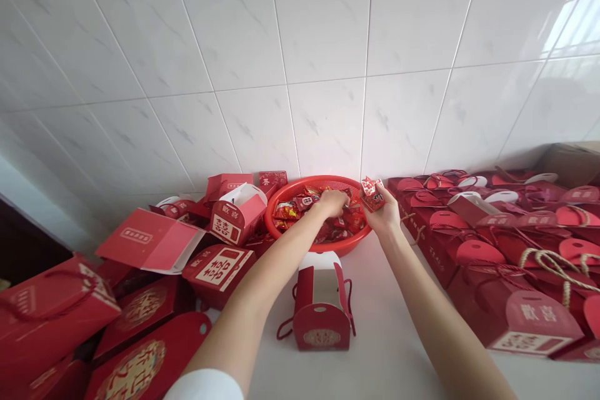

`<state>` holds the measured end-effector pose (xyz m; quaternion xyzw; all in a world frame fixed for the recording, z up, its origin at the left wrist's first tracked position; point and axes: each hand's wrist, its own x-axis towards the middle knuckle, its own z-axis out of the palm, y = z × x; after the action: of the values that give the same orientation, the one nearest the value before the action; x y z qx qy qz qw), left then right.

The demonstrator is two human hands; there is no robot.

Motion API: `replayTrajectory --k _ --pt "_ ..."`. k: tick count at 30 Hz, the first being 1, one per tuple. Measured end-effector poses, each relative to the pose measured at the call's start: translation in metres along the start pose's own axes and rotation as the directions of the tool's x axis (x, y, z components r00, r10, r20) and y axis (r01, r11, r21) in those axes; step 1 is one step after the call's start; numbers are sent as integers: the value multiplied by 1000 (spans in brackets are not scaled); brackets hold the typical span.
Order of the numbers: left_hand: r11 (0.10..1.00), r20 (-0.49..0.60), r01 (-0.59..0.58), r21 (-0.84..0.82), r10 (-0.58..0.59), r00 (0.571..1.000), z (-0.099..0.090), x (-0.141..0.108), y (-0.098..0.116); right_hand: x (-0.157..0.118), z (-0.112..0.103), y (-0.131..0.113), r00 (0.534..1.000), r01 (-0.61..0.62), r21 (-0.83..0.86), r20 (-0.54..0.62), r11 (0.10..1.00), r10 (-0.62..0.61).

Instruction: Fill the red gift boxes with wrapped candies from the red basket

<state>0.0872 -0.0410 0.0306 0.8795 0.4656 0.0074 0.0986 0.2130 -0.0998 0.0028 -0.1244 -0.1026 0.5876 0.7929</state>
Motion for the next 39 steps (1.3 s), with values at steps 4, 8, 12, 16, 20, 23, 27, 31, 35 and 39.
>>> replayTrajectory --k 4,8,12,16,20,23,27,31,35,39 --pt "993 -212 99 -68 -112 971 -6 -2 -21 0 0 0 1000 -4 -11 -17 1000 4" --pt "981 -321 55 -188 -114 940 -9 -4 -28 2 -3 2 998 13 -41 56 999 -11" --pt "951 -379 -105 -291 -13 925 -9 -1 -21 3 -5 3 996 17 -50 91 999 -12" --pt "838 40 -161 -522 213 976 -3 -3 -13 4 -5 3 996 38 -53 84 998 -34" --pt "912 334 74 -404 71 940 5 -2 -16 3 -4 3 998 41 -48 55 998 -38" --pt "943 27 82 -322 -77 997 4 2 -27 1 -2 3 999 27 -42 19 999 -26" --pt "940 -71 3 -342 -29 997 -3 -1 -34 -2 4 2 1000 14 -32 -20 999 -15" --pt "934 248 -119 -336 210 946 -4 -11 -17 -5 8 1 1000 14 -42 -13 999 -15" --pt "986 465 -78 -145 137 874 3 -13 1 -4 6 3 999 37 -60 11 997 -36" --pt "995 291 -17 -95 44 956 5 -8 -4 -1 1 4 997 61 -86 56 994 -56"
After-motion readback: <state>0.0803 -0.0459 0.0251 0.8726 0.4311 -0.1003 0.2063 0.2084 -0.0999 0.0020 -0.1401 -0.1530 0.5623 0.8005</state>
